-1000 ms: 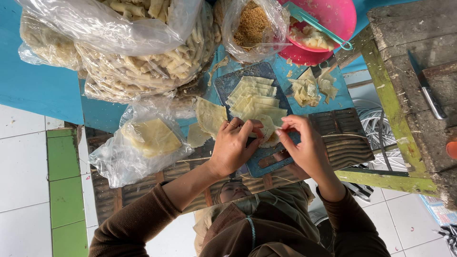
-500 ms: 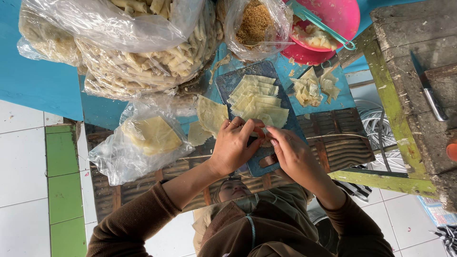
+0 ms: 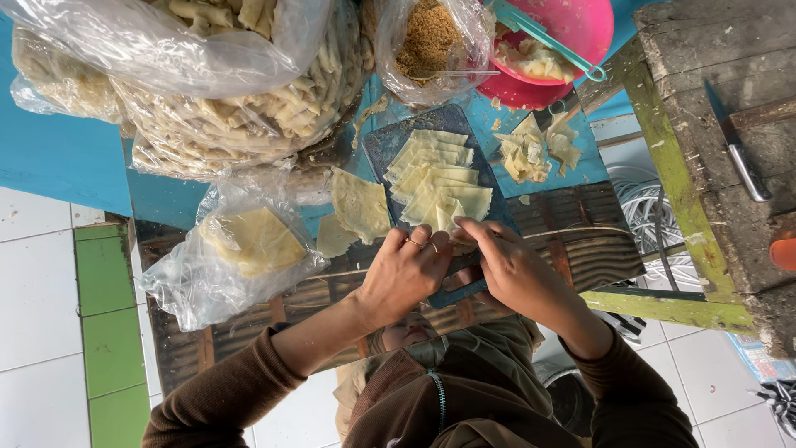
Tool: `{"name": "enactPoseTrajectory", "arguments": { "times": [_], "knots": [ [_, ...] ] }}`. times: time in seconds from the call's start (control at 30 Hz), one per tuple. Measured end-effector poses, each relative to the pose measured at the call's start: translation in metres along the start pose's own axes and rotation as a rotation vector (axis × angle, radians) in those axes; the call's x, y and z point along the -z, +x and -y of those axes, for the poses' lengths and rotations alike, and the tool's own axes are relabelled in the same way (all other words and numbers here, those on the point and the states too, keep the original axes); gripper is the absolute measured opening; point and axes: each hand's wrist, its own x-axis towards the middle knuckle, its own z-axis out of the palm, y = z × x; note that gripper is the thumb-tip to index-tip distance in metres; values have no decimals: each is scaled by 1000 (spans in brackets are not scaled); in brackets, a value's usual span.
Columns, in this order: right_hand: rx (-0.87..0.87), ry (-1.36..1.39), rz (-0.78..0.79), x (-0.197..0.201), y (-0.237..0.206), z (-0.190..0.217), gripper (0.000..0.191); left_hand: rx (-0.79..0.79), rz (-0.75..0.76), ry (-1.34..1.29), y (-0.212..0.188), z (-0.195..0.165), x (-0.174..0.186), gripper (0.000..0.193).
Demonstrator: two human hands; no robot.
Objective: The person places thin square wrappers on a cutting board, spoons a brown filling from a plastic bag onto a wrapper, and folds the wrapper closed by hand, setting finished folded pieces aside and repeating the cycle with more wrappers.
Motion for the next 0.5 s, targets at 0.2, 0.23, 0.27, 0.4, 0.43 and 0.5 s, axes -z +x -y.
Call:
{"name": "enactPoseTrajectory", "arguments": {
  "times": [0.2,0.23,0.27,0.4,0.43,0.5],
  "knots": [
    [-36,-22,32,4,3,-2,53,87,-69,-39,2,4,-10,34],
    [-45,-21,39,4,2,-2,54,127,-108,-86,3,4,-11,31],
    [1,-46,7,3,3,-2,57,203,-107,-174,6,6,-12,23],
    [114,-160,-107,-7,5,-2,56,385,-132,-375,14,11,-17,9],
    [123,-190,-130,-10,6,-3,53,402,-143,-388,15,12,-17,9],
    [124,-186,-163,-13,10,-7,47,410,-137,-392,16,11,-16,9]
  ]
}}
